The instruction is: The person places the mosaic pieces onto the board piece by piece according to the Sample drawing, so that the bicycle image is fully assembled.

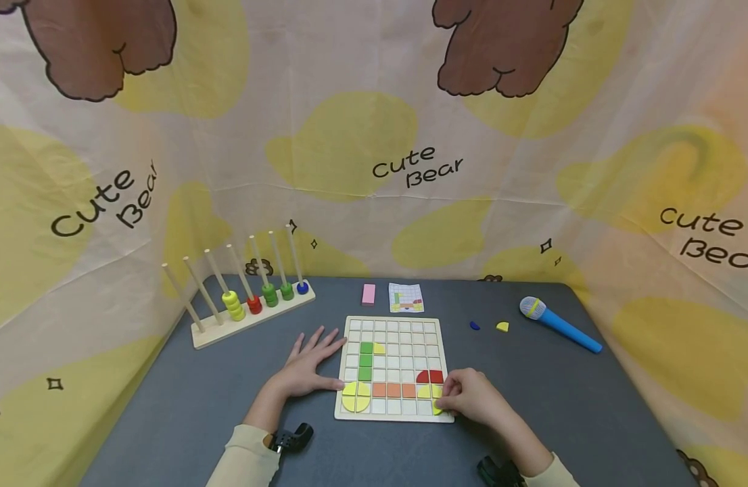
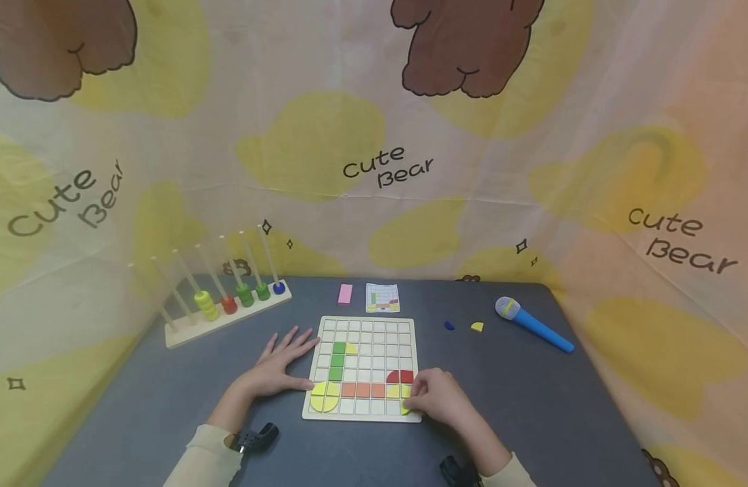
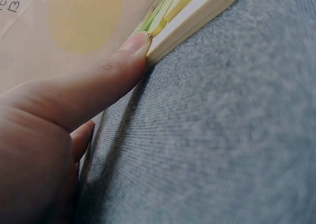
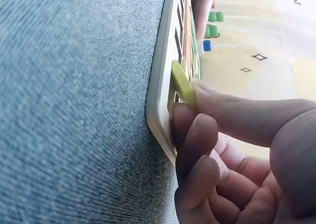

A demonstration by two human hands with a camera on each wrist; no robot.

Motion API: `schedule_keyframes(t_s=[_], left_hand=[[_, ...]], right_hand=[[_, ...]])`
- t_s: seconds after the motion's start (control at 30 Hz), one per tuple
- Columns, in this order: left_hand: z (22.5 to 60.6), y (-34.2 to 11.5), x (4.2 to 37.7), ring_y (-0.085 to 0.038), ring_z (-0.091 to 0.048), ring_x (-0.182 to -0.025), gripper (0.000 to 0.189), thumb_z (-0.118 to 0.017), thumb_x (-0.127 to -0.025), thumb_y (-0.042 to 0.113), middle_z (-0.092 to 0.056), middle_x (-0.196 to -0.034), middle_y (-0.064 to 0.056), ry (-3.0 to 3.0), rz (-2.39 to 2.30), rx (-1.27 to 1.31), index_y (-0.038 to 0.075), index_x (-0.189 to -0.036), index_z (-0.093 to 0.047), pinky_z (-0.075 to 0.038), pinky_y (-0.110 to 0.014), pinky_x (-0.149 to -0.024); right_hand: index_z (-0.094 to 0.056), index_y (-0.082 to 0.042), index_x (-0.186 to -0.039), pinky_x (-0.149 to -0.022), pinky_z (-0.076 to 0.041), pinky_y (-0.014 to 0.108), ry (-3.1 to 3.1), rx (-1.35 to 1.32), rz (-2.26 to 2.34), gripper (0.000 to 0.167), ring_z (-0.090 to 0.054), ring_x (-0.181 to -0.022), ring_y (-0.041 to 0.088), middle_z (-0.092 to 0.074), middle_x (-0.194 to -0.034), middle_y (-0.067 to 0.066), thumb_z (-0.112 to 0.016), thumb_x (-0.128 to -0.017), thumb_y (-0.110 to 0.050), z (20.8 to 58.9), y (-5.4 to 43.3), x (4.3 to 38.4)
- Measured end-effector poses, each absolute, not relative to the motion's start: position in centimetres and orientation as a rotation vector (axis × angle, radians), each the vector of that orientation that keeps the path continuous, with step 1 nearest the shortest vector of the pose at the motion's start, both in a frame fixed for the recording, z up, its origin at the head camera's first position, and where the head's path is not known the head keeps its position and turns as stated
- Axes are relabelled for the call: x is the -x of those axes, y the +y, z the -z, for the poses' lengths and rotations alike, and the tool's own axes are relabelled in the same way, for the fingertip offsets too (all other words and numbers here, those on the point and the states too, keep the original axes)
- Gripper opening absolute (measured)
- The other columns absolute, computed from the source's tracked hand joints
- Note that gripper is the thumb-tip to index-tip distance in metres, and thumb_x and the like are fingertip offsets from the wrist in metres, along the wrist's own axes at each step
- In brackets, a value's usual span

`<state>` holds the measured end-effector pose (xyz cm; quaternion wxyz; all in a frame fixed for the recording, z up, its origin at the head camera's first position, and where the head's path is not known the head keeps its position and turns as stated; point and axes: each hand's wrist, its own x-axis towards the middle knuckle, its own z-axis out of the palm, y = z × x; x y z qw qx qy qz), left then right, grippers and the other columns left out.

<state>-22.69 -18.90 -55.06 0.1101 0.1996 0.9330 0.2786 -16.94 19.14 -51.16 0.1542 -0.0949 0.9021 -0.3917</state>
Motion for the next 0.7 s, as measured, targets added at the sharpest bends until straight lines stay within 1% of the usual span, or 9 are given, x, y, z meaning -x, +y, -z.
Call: schedule_keyframes(t_s=[0.17,0.43,0.7], left_hand=[[55.0,-18.9,22.7,-0.031,0.002,-0.158,0.099,-0.072,-0.077,0.071,-0.018,-0.17,0.003,2.74,-0.815,-0.585,0.033,-0.159,-0.033,0.012,-0.06,-0.122],[55.1,-18.7,22.8,-0.031,0.003,-0.158,0.099,-0.071,-0.077,0.073,-0.017,-0.17,0.004,2.734,-0.813,-0.59,0.034,-0.159,-0.032,0.012,-0.061,-0.121],[55.2,-18.8,22.9,-0.031,0.002,-0.158,0.099,-0.072,-0.077,0.071,-0.018,-0.17,0.003,2.737,-0.808,-0.587,0.033,-0.159,-0.032,0.011,-0.061,-0.121]], right_hand=[[-0.062,-0.011,-0.075,-0.049,-0.043,0.025,2.6,0.232,1.099,0.029,-0.057,-0.053,0.014,-0.059,-0.059,-0.001,-0.088,-0.078,-0.024,51.2,19.0,17.1],[-0.063,-0.011,-0.076,-0.05,-0.043,0.025,2.57,0.186,1.075,0.029,-0.057,-0.055,0.015,-0.06,-0.06,0.0,-0.087,-0.079,-0.025,50.6,19.4,17.5],[-0.069,-0.01,-0.088,-0.059,-0.05,0.029,2.669,0.088,1.115,0.02,-0.059,-0.064,0.018,-0.063,-0.07,0.003,-0.083,-0.084,-0.023,48.8,21.8,20.3]])
